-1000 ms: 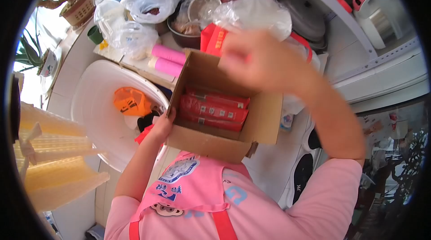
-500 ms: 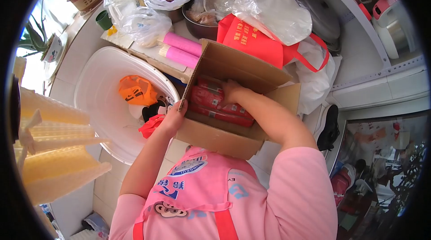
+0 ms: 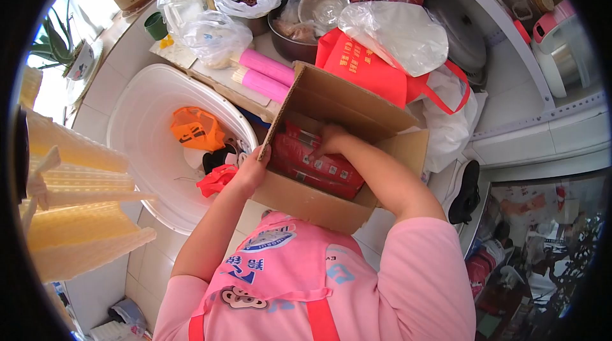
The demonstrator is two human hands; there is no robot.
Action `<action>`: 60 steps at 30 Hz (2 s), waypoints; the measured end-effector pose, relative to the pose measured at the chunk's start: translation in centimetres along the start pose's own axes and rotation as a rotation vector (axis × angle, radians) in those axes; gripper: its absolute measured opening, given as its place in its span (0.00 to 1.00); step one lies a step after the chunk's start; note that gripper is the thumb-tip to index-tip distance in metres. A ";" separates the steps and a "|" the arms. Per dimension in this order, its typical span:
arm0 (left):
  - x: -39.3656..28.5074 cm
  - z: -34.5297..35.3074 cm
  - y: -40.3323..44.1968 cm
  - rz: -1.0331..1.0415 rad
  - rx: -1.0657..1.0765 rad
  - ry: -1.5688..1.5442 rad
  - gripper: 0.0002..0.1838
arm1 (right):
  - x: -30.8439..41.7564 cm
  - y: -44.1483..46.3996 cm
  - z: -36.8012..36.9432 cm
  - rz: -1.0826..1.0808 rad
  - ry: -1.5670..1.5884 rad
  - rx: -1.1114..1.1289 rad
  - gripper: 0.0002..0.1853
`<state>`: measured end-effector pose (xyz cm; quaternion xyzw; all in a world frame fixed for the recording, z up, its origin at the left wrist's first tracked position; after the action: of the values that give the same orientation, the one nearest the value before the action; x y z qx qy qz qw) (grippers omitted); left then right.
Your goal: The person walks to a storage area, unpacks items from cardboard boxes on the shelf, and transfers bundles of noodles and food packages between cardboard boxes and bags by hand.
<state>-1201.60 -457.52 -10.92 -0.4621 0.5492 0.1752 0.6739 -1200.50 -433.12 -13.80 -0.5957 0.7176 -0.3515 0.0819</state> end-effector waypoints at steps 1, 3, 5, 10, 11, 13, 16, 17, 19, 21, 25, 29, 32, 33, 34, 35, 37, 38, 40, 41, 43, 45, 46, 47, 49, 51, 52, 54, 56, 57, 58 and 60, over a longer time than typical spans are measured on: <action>0.0 0.0 0.0 -0.007 0.000 0.006 0.24 | 0.3 -0.3 -0.2 0.036 0.061 0.111 0.45; 0.1 0.0 0.2 0.002 -0.017 -0.004 0.23 | 0.4 -0.1 0.2 0.021 0.071 0.042 0.44; 0.8 0.0 0.4 0.011 -0.036 -0.012 0.23 | 0.3 0.2 0.7 0.003 0.081 -0.027 0.43; 2.1 -0.2 1.1 -0.001 -0.064 0.027 0.23 | 1.4 -1.0 -0.6 0.009 0.177 0.138 0.49; 2.8 -0.1 1.4 -0.020 -0.068 0.043 0.23 | 1.8 -1.6 -1.2 0.013 0.179 0.127 0.49; 1.3 0.1 0.5 0.017 -0.044 0.003 0.24 | 2.7 -2.4 -1.3 0.065 0.192 0.268 0.47; 0.5 0.0 0.0 -0.010 -0.041 0.003 0.25 | 2.9 -2.6 0.2 0.002 0.161 0.194 0.44; 0.5 0.0 -0.1 -0.006 -0.042 -0.009 0.25 | 2.7 -2.9 0.4 0.003 0.161 0.186 0.44; 0.5 0.1 -0.1 -0.001 -0.040 -0.018 0.25 | 3.1 -3.9 0.5 -0.089 0.114 0.067 0.43; 1.1 0.0 0.3 -0.032 -0.026 -0.001 0.26 | 3.8 -4.6 1.0 -0.146 -0.002 0.019 0.48; 1.4 0.0 0.2 -0.004 -0.043 -0.028 0.27 | 5.0 -6.7 0.4 -0.178 -0.050 -0.010 0.42; -1.6 -0.1 -1.3 -0.034 0.000 0.012 0.29 | 6.3 -9.1 -3.2 -0.155 -0.131 -0.079 0.34; -1.0 -0.1 -0.8 -0.048 0.071 -0.040 0.29 | 5.5 -11.0 -6.0 -0.236 -0.090 -0.294 0.30; -0.5 -0.1 -0.4 -0.048 0.073 -0.042 0.29 | 5.5 -12.1 -7.2 -0.267 -0.051 -0.373 0.28; 0.2 -0.3 0.1 -0.059 0.056 -0.016 0.29 | 5.8 -13.3 -8.3 -0.299 -0.011 -0.451 0.27; 0.9 -0.4 0.6 -0.070 0.036 0.009 0.28 | 6.1 -14.5 -9.0 -0.300 -0.014 -0.449 0.27; -1.8 -0.3 -1.1 -0.109 0.036 -0.051 0.23 | 6.8 -17.8 -10.8 -0.297 0.073 -0.605 0.27; -3.0 -0.1 -1.6 -0.147 0.039 -0.107 0.18 | 6.9 -19.1 -11.1 -0.299 0.061 -0.608 0.27; -3.7 0.1 -1.8 -0.120 0.068 -0.124 0.18 | 7.1 -22.1 -12.2 -0.326 0.107 -0.790 0.31; -3.9 0.0 -2.0 -0.099 0.093 -0.132 0.18 | 7.4 -23.1 -12.8 -0.342 0.085 -0.796 0.31; -0.1 0.0 0.3 -0.043 0.057 -0.142 0.19 | 7.7 -25.4 -14.2 -0.395 0.196 -0.980 0.32; 0.0 -0.3 0.4 -0.042 0.000 0.041 0.19 | 8.6 -26.7 -16.6 -0.387 0.235 -1.049 0.33; -0.4 -0.4 0.0 -0.057 0.001 0.042 0.20 | 9.9 -27.1 -18.5 -0.458 0.253 -1.073 0.33; -0.5 -0.5 0.0 -0.046 -0.006 0.041 0.20 | 11.2 -27.3 -20.4 -0.529 0.273 -1.099 0.33; 0.3 -0.2 0.5 -0.057 0.051 -0.007 0.20 | 14.1 -26.4 -23.9 -0.511 0.320 -1.145 0.33; 1.3 -0.3 1.1 -0.050 0.025 0.039 0.21 | 17.8 -24.6 -27.3 -0.730 -0.149 -1.285 0.31; 1.0 -0.3 0.8 -0.054 0.019 0.054 0.21 | 19.1 -23.0 -28.4 -0.758 -0.161 -1.254 0.30; 0.8 -0.3 0.7 -0.052 0.001 0.063 0.21 | 20.7 -18.9 -30.0 -0.800 -0.176 -1.223 0.28; 1.1 -0.4 0.6 -0.035 -0.008 0.107 0.20 | 21.1 -13.8 -30.8 -0.794 -0.330 -1.219 0.28; 1.5 -0.6 1.0 -0.027 -0.024 0.101 0.20 | 21.1 -11.7 -31.3 -0.813 -0.334 -1.222 0.28; 2.5 -0.5 1.6 -0.003 -0.014 0.118 0.19 | 20.9 -9.3 -31.8 -0.727 -0.300 -1.135 0.28; 4.3 -0.3 3.0 0.037 0.047 0.100 0.19 | 20.5 -5.8 -32.3 -0.663 -0.273 -1.048 0.27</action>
<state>-1202.57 -457.43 -16.04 -0.4441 0.5946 0.1514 0.6529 -1218.93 -438.95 19.78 -0.7865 0.5551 0.1188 -0.2431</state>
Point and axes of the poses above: each hand's wrist, its own y-axis towards the middle knuckle, its own z-axis out of the palm, x = y × z, the point moved 4 cm from there along y, towards the middle knuckle, and after that the axes turned 3 degrees about -y, right-handed, at the moved point
